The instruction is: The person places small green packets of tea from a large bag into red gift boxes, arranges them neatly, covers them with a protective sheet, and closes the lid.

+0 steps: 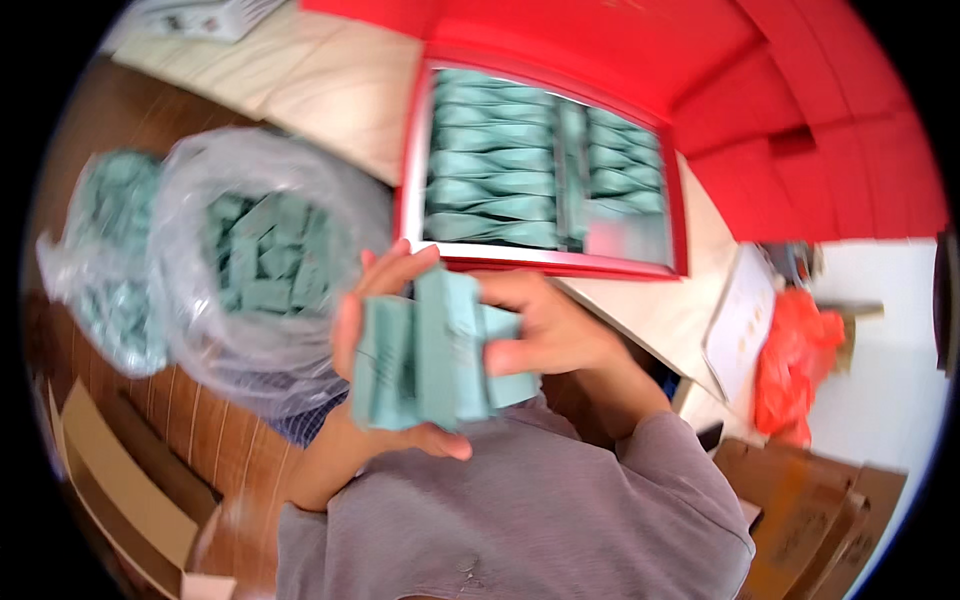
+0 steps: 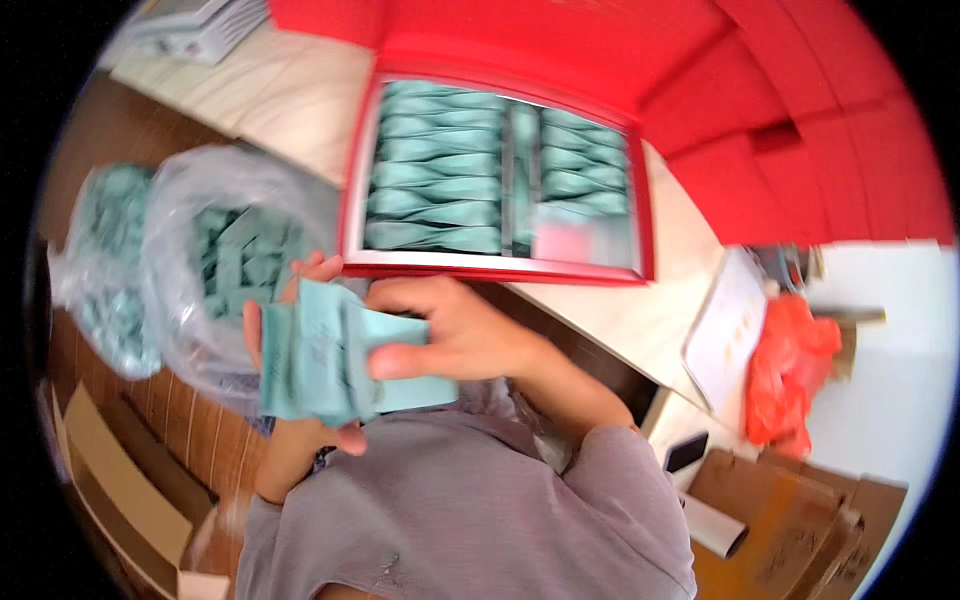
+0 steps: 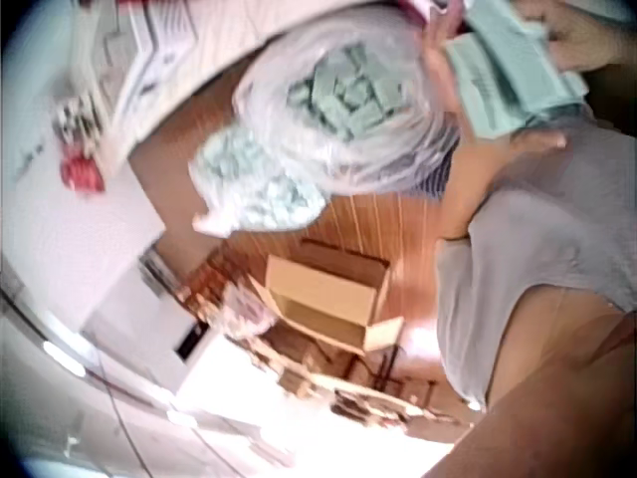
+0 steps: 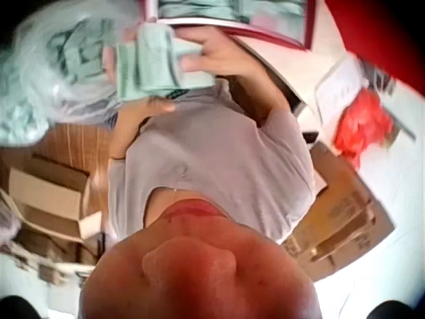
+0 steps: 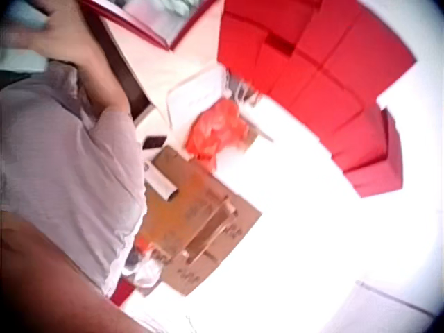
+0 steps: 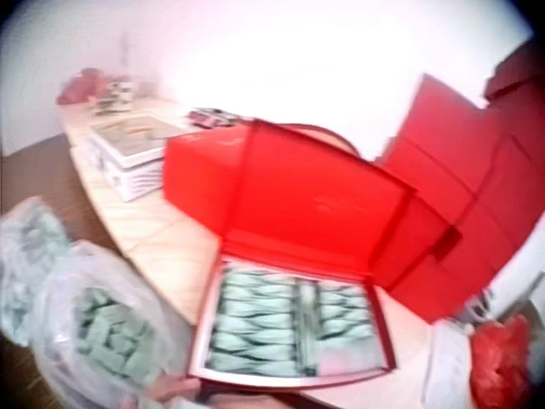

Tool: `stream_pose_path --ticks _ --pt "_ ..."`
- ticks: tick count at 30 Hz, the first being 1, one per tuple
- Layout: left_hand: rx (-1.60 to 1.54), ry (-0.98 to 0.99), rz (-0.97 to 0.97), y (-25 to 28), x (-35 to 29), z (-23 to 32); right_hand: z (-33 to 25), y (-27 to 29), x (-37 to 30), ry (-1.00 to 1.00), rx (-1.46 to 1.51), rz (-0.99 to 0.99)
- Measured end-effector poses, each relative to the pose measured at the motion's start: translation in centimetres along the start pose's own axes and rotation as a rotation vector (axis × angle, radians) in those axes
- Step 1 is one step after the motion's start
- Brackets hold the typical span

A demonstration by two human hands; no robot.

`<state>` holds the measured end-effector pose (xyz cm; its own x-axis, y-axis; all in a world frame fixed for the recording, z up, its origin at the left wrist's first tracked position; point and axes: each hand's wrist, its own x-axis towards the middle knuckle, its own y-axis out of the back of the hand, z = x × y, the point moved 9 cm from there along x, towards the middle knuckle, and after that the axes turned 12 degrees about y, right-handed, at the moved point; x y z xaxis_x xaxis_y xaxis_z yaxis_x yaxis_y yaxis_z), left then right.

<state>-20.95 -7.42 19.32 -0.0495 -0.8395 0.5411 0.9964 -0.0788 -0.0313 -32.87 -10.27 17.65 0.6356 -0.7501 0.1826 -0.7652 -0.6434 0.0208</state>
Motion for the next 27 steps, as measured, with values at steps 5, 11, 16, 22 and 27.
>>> stream_pose_path --ticks 5,11,16,22,27 --pt "0.196 -0.021 -0.207 -5.6 0.6 0.5 -7.5 13.4 -8.6 0.032 -0.492 0.226" --pt "0.183 0.184 -0.221 -4.8 -0.3 -1.5 -6.9 20.1 -11.5 -0.235 -1.245 0.204" --pt "0.195 0.283 -0.189 -3.6 -0.7 -2.9 -2.8 18.9 -9.1 -0.110 -1.669 0.191" --pt "0.158 0.404 -0.100 -3.0 -1.0 -4.2 -4.1 19.4 -10.1 -0.213 -1.391 0.254" --pt "0.132 0.395 -0.024 -0.1 -1.4 -5.2 -7.3 19.1 -9.3 -0.156 -1.378 0.377"
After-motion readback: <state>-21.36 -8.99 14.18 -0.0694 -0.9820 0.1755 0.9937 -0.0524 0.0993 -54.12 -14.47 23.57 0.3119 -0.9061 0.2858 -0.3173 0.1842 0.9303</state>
